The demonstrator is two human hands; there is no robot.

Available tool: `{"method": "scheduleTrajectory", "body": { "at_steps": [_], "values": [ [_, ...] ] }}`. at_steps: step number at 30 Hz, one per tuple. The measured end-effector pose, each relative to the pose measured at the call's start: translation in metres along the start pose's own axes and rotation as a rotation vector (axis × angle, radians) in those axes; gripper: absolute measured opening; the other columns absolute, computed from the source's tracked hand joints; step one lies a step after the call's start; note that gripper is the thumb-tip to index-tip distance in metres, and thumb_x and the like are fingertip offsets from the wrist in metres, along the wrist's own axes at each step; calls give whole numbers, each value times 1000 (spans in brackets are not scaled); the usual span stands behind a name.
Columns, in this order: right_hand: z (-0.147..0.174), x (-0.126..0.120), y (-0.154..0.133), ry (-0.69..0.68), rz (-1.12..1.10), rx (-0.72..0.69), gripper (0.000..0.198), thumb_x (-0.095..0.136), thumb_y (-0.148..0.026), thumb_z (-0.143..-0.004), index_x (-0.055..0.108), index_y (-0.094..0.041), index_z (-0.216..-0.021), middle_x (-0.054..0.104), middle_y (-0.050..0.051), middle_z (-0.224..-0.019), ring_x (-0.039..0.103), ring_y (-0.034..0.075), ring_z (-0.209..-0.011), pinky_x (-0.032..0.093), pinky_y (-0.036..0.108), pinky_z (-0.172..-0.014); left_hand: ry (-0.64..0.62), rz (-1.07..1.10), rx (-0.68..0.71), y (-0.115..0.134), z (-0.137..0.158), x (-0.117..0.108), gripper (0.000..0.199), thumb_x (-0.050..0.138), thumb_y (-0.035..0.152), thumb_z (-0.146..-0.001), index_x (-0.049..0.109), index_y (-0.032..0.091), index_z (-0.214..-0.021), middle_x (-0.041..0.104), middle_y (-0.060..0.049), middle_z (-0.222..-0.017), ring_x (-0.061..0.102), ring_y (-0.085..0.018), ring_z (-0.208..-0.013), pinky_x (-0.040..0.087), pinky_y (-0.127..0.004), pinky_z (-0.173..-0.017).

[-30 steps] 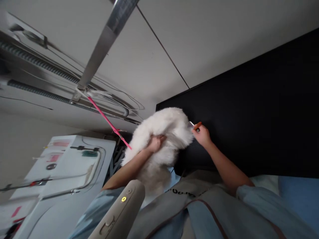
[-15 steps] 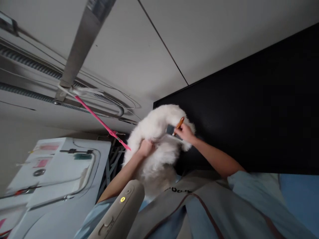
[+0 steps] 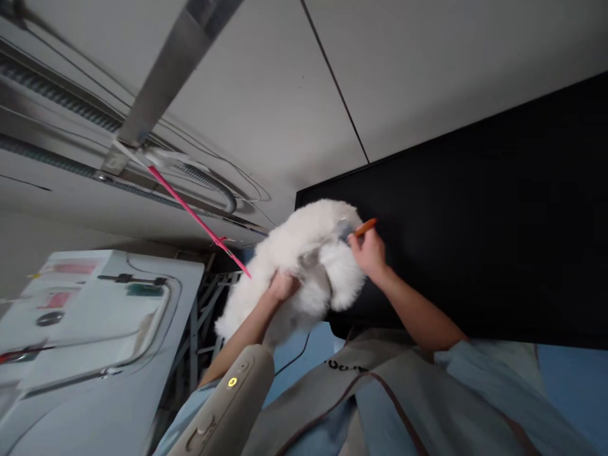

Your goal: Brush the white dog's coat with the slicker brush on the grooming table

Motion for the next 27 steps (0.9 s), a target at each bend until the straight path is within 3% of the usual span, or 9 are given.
{"method": "scheduleTrajectory", "body": {
  "at_steps": [4,8,10,13,15,18,20,23,27],
  "values": [
    [8,6,5,-235,123,51,15,65,-36,-82,60,-22,-88,74,11,-84,72,30,-81,55,39,-74,-24,57,15,-2,-6,4,54,40,2,-81,60,9,-131,66,-15,-130,58,-23,-126,44,-34,-115],
    [-2,-24,15,103,148,90,27,58,-39,-88,59,-19,-105,74,16,-100,71,31,-90,55,41,-81,-6,17,-7,0,-14,-1,56,46,-1,-80,58,8,-133,62,-16,-138,54,-26,-133,39,-33,-117],
    [-3,-13,7,64,117,-3,28,61,-42,-87,60,-20,-104,74,14,-101,71,30,-91,55,40,-82,-8,-19,-44,0,-17,-7,47,53,10,-89,57,9,-136,62,-18,-138,56,-29,-131,42,-35,-114],
    [-4,14,7,-177,85,16,21,66,-40,-83,60,-22,-93,74,10,-88,71,28,-83,55,37,-76,-55,-38,-120,-4,-18,-13,53,64,36,-93,56,11,-139,66,-19,-130,63,-33,-122,49,-38,-105],
    [-10,6,14,-99,92,87,22,64,-39,-83,60,-21,-95,73,11,-86,71,28,-82,56,38,-75,-68,-20,-147,-6,-18,-17,63,64,45,-94,50,11,-146,69,-19,-124,66,-32,-116,50,-37,-102],
    [-15,-22,15,199,88,39,29,57,-43,-89,59,-19,-106,73,14,-98,70,29,-90,55,41,-82,-17,-7,-135,-6,-23,-24,81,63,52,-94,34,10,-157,68,-19,-125,64,-31,-119,48,-34,-102],
    [-13,-16,8,134,74,-45,28,58,-44,-88,59,-21,-103,73,14,-98,70,28,-91,55,40,-82,-8,-18,-135,-6,-28,-25,84,62,57,-93,33,10,-157,69,-19,-123,64,-33,-119,47,-34,-102],
    [-13,11,5,-150,70,-9,22,63,-42,-84,59,-22,-92,73,10,-87,70,27,-81,55,37,-75,-30,-14,-183,-12,-34,-24,81,64,57,-92,37,15,-156,69,-16,-124,67,-32,-116,48,-34,-100],
    [-19,6,1,58,68,4,27,57,-42,-89,59,-19,-103,73,13,-97,70,28,-89,55,38,-79,-41,-17,-273,-24,-32,-26,70,67,53,-91,46,18,-148,71,-14,-122,69,-30,-113,51,-34,-96]
  ]
}}
Point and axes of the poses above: each hand's wrist, its own z-axis away from the middle knuckle, its own x-axis out of the palm, y = z × x, the point moved 6 cm from there along -z, towards the middle knuckle
